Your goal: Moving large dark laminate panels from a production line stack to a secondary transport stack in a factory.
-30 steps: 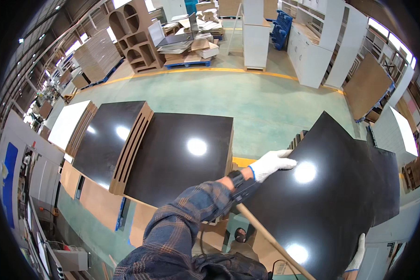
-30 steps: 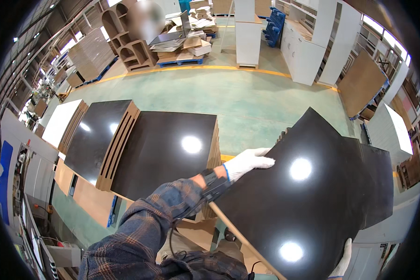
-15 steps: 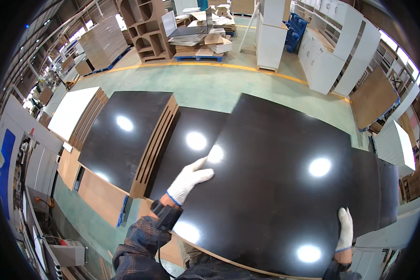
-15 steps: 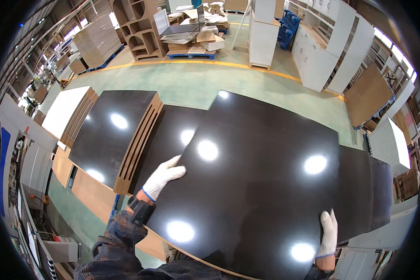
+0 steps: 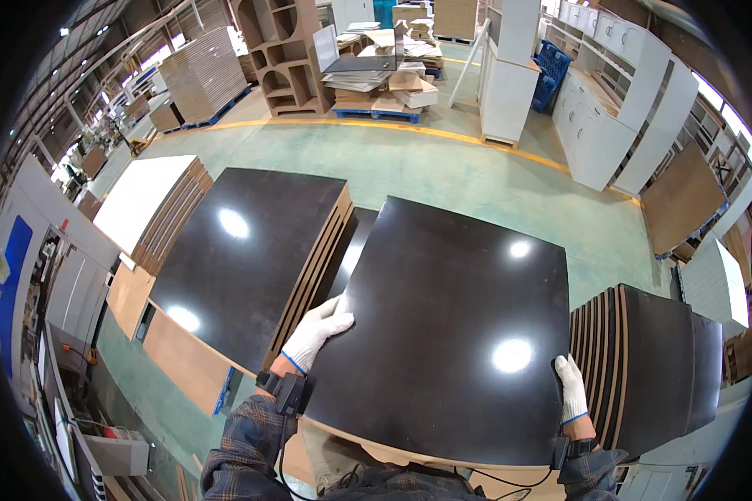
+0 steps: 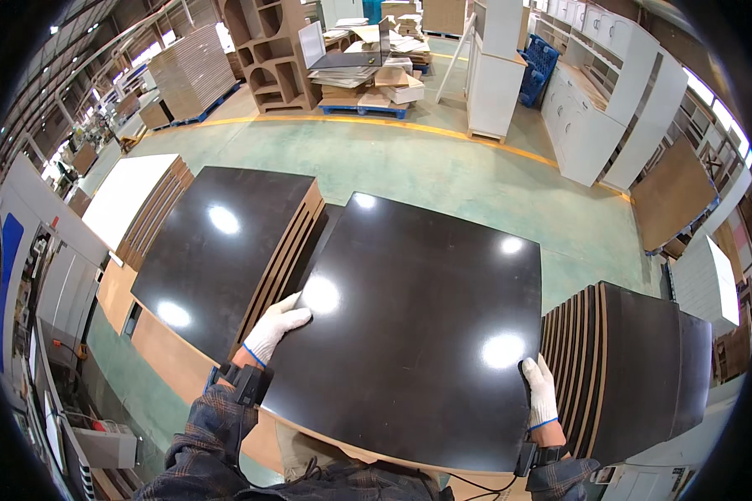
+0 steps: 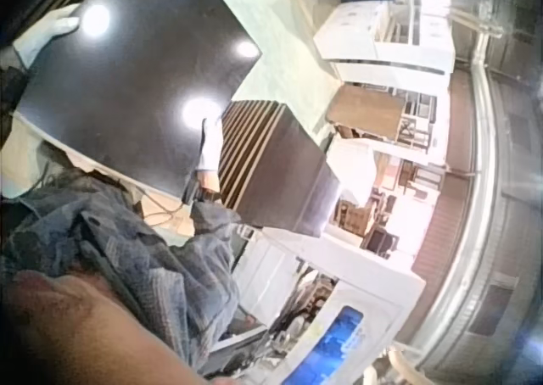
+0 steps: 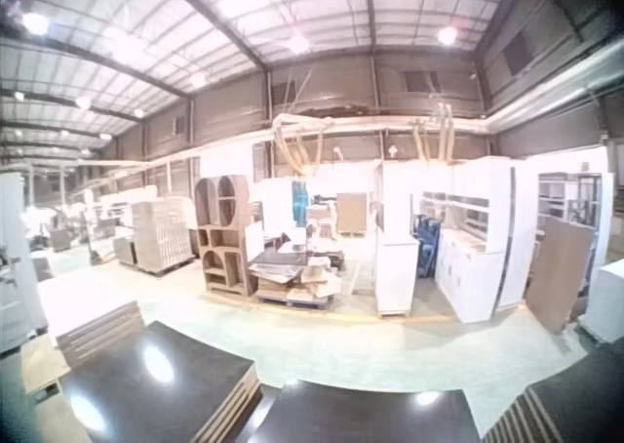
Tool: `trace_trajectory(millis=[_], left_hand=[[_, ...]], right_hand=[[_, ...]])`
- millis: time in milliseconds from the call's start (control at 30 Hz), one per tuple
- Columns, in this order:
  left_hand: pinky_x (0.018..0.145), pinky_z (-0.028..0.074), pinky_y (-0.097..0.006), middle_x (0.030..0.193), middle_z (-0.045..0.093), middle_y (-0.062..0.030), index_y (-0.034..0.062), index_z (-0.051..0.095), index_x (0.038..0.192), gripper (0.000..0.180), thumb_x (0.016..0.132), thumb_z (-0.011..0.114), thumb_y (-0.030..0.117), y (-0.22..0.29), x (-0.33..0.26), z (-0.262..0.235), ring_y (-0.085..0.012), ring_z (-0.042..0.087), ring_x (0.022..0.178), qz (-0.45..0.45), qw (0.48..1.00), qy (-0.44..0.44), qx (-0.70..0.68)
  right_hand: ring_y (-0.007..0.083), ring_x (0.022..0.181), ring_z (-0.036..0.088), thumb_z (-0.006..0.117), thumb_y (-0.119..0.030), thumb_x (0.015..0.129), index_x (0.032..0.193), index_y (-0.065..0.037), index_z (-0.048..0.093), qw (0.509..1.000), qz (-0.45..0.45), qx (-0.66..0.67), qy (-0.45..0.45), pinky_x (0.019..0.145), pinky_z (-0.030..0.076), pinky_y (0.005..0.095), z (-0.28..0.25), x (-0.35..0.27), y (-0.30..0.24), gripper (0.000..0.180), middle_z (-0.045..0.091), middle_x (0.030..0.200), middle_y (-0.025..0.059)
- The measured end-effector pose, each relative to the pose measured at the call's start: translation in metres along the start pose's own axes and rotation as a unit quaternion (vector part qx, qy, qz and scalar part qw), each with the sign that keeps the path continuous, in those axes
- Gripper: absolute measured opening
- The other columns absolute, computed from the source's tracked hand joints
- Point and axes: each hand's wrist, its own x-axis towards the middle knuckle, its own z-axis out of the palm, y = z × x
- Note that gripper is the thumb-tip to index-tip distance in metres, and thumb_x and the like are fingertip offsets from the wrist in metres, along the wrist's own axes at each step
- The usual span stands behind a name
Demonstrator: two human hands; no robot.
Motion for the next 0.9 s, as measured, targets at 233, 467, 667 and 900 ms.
trace_trajectory(millis=[233,467,667,900], left_hand=[[0.102,0.055,-0.04,0.128,0.072,-0.0186,-0.0034,0.062,0.139,0.049,0.097,0.072,0.02,0.017,0.003,-0.007,-0.0273,0.071,0.112,-0.004,0.924,-0.013,0.383],[0.116,0.047,-0.045,0.145,0.059,-0.0245,-0.0024,0.057,0.147,0.072,0.084,0.083,0.019,-0.006,-0.124,0.093,-0.0394,0.057,0.138,0.16,0.823,0.344,0.423],[0.108,0.053,-0.043,0.141,0.06,-0.0289,-0.0009,0.045,0.155,0.071,0.094,0.079,0.012,-0.223,-0.194,0.048,-0.0409,0.064,0.124,0.007,0.926,0.357,-0.122],[0.096,0.059,-0.042,0.123,0.072,-0.0171,-0.0052,0.065,0.135,0.05,0.103,0.075,0.031,-0.103,-0.126,0.113,-0.0289,0.071,0.111,0.019,0.853,0.376,-0.363]], right_hand=[[0.0208,0.122,0.063,0.065,-0.026,0.106,0.154,0.001,0.052,0.999,-0.003,0.033,-0.036,0.108,0.05,0.0354,0.006,0.014,0.013,0.057,0.065,0.14,0.0096],[0.0236,0.124,0.063,0.063,-0.035,0.109,0.153,-0.002,0.053,0.998,0.049,0.005,-0.029,0.109,0.05,0.0376,-0.012,0.009,0.002,0.056,0.066,0.14,0.0103],[0.0268,0.12,0.066,0.061,-0.043,0.11,0.144,-0.006,0.06,0.973,0.172,0.108,-0.107,0.105,0.054,0.0455,0.006,0.046,-0.023,0.05,0.07,0.133,0.0094],[0.0217,0.112,0.068,0.07,-0.032,0.107,0.142,-0.005,0.06,0.99,0.099,0.029,-0.094,0.098,0.057,0.0404,0.003,0.056,-0.015,0.045,0.07,0.127,0.0063]])
